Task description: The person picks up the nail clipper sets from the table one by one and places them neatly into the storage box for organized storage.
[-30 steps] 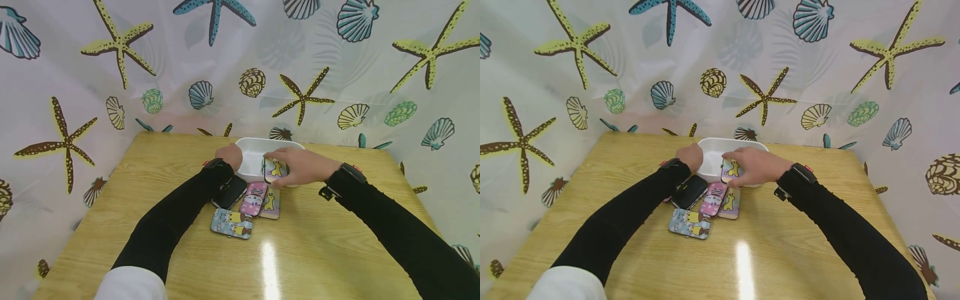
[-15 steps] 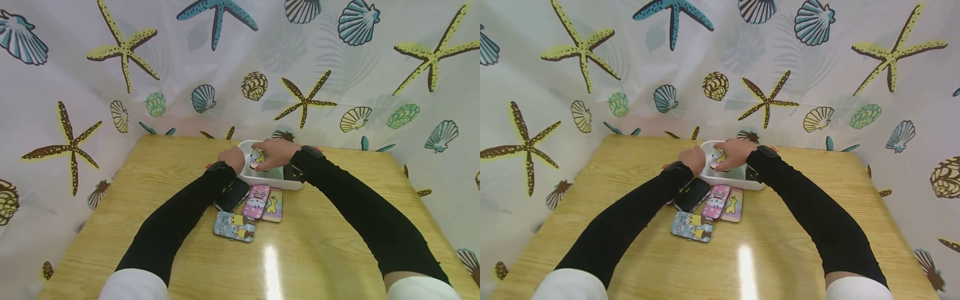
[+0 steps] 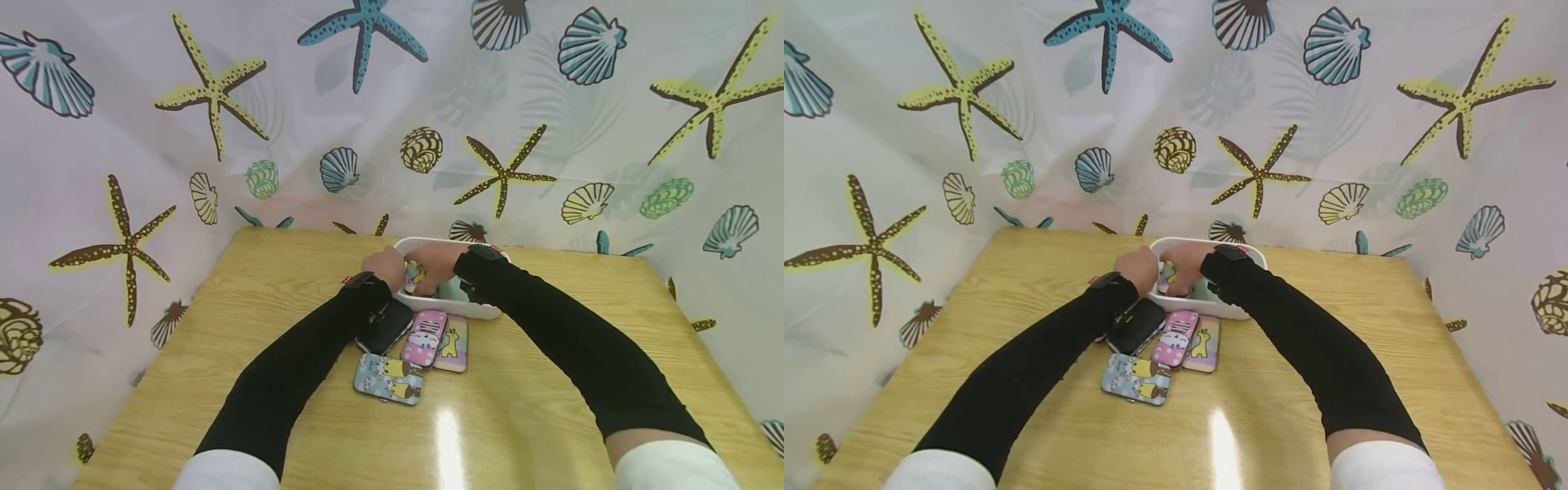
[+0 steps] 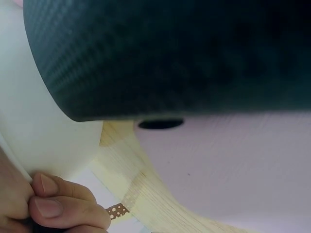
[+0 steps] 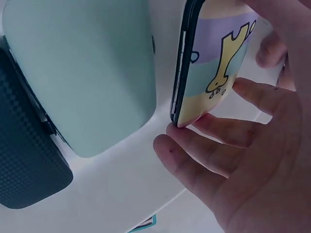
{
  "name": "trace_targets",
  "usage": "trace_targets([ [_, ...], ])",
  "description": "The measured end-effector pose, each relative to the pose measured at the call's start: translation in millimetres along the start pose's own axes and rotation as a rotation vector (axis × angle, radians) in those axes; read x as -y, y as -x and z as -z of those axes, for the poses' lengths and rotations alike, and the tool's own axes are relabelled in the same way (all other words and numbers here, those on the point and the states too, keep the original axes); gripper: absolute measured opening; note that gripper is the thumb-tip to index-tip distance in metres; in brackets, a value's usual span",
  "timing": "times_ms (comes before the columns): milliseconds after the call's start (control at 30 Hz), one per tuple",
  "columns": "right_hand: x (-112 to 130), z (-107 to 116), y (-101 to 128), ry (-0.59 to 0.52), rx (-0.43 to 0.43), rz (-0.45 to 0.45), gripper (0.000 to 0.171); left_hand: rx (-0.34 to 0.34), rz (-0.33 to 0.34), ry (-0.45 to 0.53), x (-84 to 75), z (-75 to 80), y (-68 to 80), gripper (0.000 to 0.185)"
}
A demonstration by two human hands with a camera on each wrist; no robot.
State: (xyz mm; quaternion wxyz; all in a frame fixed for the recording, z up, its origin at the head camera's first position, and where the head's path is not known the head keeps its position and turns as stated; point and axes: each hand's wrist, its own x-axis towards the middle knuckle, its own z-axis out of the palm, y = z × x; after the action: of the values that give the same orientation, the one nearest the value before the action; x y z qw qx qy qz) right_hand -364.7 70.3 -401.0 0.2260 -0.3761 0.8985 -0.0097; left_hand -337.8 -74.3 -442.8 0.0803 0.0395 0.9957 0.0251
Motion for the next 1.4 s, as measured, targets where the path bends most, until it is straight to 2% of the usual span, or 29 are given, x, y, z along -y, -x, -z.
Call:
trace_targets([
  [167, 3.7, -6.3, -10.2, 0.07, -0.003, 0.015, 0.077, -0.001, -0.017, -0.025, 0.3, 4.8, 6.3, 0.035],
  [333, 9.0, -7.8, -13.1, 0.147, 0.004, 0.041, 0.065, -0.02, -0.026, -0.03, 1.2, 3.1, 5.7, 0.033],
  [600, 5.5, -8.6, -9.1, 0.044, -0.002, 0.043, 0.06, -0.042, -0.014, 0.004, 0.1, -1.0, 1.6, 0.031],
  [1033, 0.7, -19.7, -11.1, 0.007, 0.0, 0.018, 0.061, -0.036, -0.02, -0.043, 0.6, -1.9, 2.7, 0.036],
  [1200, -2.5, -23.7, -10.1, 0.032, -0.014, 0.046, 0.059, -0.04, -0.017, -0.043, 0.3, -4.4, 0.1, 0.035],
  [1400, -9.8, -22.2, 0.9, -0.014, -0.037, 0.088, 0.062, -0.047, -0.016, -0.033, 0.0, -5.6, -2.8, 0.03],
])
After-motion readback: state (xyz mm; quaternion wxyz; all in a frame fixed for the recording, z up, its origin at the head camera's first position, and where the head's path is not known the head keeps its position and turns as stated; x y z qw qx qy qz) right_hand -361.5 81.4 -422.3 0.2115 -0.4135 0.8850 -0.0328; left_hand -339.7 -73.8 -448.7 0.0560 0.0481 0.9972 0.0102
